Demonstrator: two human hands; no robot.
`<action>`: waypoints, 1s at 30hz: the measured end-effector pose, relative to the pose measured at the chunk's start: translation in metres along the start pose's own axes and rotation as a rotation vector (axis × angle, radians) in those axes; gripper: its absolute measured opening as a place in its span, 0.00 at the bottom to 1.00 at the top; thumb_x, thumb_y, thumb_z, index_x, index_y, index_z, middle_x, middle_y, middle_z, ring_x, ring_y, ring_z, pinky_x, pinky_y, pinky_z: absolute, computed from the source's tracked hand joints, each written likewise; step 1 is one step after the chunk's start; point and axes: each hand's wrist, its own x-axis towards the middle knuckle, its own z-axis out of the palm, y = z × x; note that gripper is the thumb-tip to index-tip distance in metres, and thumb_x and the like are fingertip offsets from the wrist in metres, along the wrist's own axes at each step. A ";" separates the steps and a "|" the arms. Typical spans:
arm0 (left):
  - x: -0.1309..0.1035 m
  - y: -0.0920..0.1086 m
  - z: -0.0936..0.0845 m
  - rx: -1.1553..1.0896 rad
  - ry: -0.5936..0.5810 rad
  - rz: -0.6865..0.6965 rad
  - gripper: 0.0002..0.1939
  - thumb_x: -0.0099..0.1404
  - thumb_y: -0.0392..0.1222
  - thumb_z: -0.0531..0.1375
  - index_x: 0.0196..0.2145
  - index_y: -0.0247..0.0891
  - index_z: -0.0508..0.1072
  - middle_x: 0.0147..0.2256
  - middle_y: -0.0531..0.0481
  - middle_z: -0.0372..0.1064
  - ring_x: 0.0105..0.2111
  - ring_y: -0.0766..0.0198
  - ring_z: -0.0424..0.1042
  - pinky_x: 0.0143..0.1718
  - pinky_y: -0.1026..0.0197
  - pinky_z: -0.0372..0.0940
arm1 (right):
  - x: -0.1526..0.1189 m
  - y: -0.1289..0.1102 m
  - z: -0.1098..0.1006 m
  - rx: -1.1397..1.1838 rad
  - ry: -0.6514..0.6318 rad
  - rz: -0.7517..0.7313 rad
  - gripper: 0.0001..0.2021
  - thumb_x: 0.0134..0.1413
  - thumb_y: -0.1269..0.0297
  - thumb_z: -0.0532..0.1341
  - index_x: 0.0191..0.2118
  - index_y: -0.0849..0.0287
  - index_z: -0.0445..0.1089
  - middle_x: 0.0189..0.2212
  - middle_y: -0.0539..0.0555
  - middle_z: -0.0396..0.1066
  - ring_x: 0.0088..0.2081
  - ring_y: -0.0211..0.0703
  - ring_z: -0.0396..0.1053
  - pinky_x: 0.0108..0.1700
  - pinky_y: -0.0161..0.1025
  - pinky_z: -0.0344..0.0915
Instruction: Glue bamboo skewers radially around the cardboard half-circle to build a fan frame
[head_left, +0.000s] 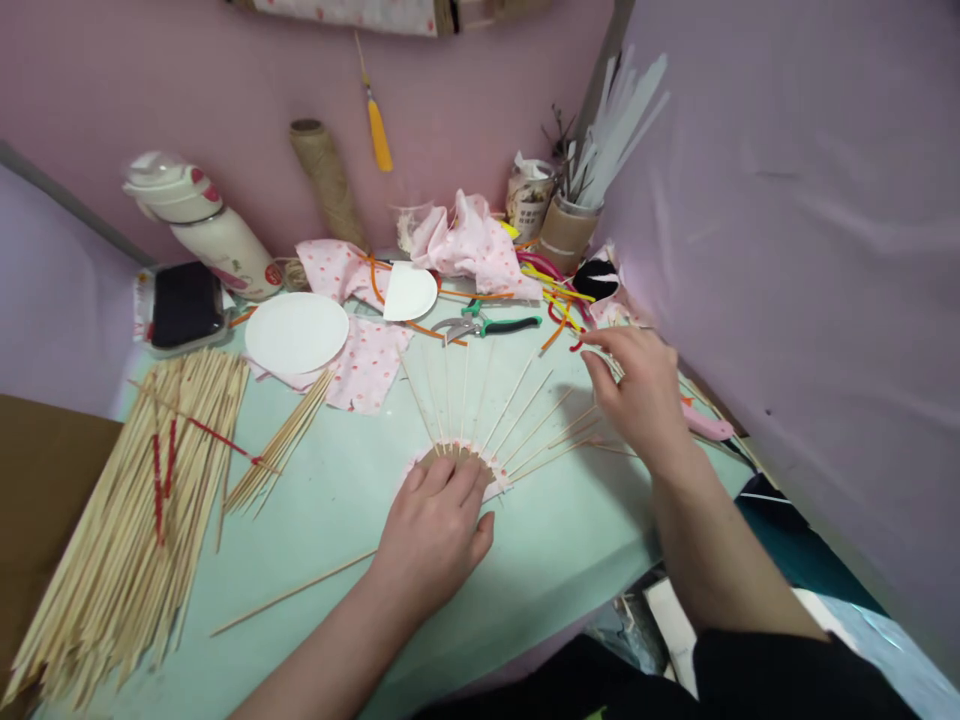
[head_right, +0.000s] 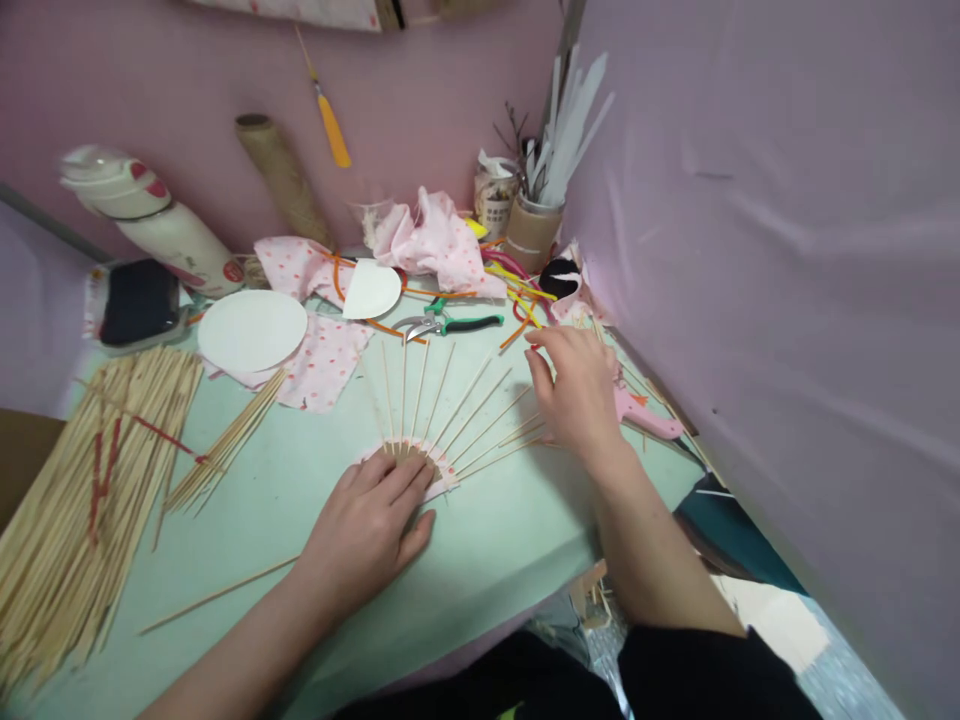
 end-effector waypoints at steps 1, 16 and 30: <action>0.000 0.000 0.000 -0.001 0.004 0.000 0.15 0.65 0.38 0.58 0.49 0.34 0.73 0.48 0.47 0.74 0.45 0.52 0.67 0.41 0.51 0.63 | -0.001 0.000 0.002 0.014 -0.013 0.064 0.09 0.62 0.63 0.56 0.43 0.56 0.72 0.42 0.58 0.76 0.46 0.53 0.69 0.47 0.49 0.58; -0.001 0.001 0.001 0.001 -0.007 -0.023 0.16 0.64 0.40 0.59 0.49 0.36 0.74 0.48 0.47 0.74 0.46 0.52 0.67 0.42 0.51 0.62 | 0.005 -0.016 0.020 -0.082 -0.529 0.089 0.18 0.60 0.73 0.49 0.50 0.58 0.71 0.52 0.58 0.72 0.54 0.57 0.63 0.52 0.54 0.54; -0.001 0.003 0.000 0.014 -0.022 -0.029 0.14 0.63 0.41 0.61 0.46 0.37 0.75 0.46 0.47 0.74 0.43 0.53 0.67 0.41 0.51 0.61 | 0.008 -0.032 0.035 -0.148 -0.588 -0.031 0.20 0.61 0.74 0.49 0.54 0.56 0.69 0.51 0.58 0.73 0.51 0.55 0.61 0.49 0.51 0.50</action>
